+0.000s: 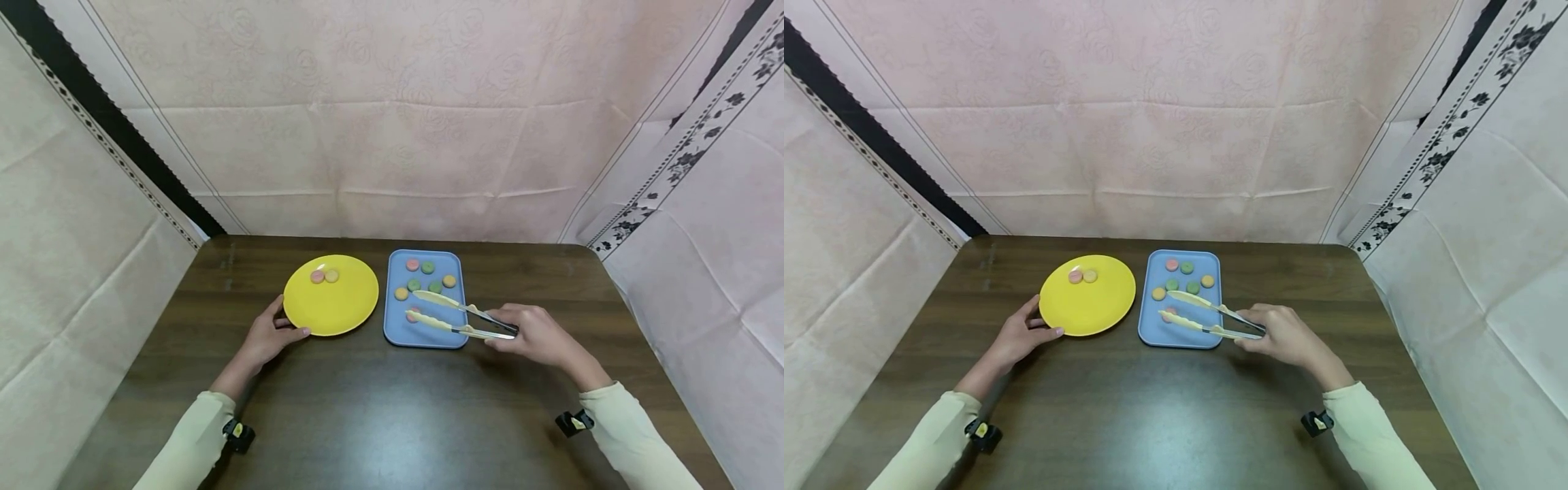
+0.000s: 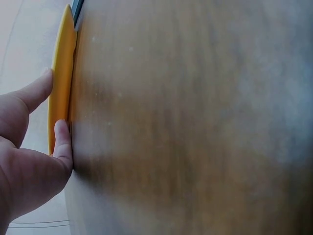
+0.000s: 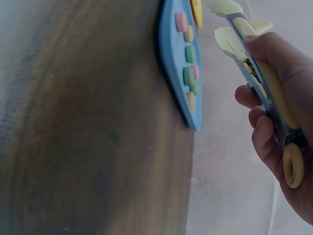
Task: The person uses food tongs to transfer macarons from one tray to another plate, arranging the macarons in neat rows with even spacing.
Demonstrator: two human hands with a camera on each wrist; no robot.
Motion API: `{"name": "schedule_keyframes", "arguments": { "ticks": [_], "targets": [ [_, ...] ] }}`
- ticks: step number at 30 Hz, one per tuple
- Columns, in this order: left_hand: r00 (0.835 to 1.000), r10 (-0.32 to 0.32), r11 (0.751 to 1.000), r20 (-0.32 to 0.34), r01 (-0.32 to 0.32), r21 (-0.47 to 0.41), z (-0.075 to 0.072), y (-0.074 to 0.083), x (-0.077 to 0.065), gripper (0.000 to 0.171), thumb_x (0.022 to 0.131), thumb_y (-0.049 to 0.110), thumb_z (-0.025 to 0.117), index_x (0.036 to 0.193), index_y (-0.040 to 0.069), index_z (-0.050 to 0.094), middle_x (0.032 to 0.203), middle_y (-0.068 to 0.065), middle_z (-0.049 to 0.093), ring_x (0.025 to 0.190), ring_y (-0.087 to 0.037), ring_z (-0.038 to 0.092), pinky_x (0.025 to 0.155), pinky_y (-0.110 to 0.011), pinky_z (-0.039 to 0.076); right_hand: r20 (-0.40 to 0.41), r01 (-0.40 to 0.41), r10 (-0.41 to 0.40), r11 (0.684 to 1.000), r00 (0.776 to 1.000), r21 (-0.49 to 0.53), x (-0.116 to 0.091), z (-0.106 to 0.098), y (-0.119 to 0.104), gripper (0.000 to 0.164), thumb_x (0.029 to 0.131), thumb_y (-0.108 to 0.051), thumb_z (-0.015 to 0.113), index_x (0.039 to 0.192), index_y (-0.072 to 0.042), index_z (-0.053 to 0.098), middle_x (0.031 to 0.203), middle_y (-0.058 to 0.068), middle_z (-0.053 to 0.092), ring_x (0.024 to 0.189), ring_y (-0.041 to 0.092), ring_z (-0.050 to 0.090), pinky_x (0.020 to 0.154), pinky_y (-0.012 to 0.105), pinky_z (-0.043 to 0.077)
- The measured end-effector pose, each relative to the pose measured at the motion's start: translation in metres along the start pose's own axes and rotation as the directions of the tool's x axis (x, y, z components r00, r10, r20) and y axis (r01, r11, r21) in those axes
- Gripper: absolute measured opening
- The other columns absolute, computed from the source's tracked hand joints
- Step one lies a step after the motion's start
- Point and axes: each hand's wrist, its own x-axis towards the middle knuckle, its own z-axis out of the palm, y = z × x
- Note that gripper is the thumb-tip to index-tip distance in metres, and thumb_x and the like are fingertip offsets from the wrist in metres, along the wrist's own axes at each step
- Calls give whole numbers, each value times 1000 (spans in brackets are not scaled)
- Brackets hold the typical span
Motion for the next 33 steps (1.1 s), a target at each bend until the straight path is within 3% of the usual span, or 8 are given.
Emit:
{"name": "schedule_keyframes", "arguments": {
  "ticks": [10,33],
  "targets": [
    [1000,-7,1000,-5,7,8,0,-3,3,112,90,28,82,164,4,2,151,-28,40,127,-40,58,91,-33,56,9,17,-17,1000,1000,-24,-2,17,10,47,86,-35,84,123,-8,75,90,-1,69,69,4,52,59,22,46],
    [1000,-9,1000,-7,9,0,1,-3,3,111,90,27,82,164,5,2,152,-27,40,126,-39,59,91,-32,56,21,6,-5,1000,1000,-30,-5,24,12,43,90,-35,81,123,-8,75,84,-13,60,65,1,47,56,21,42]
  ]
}}
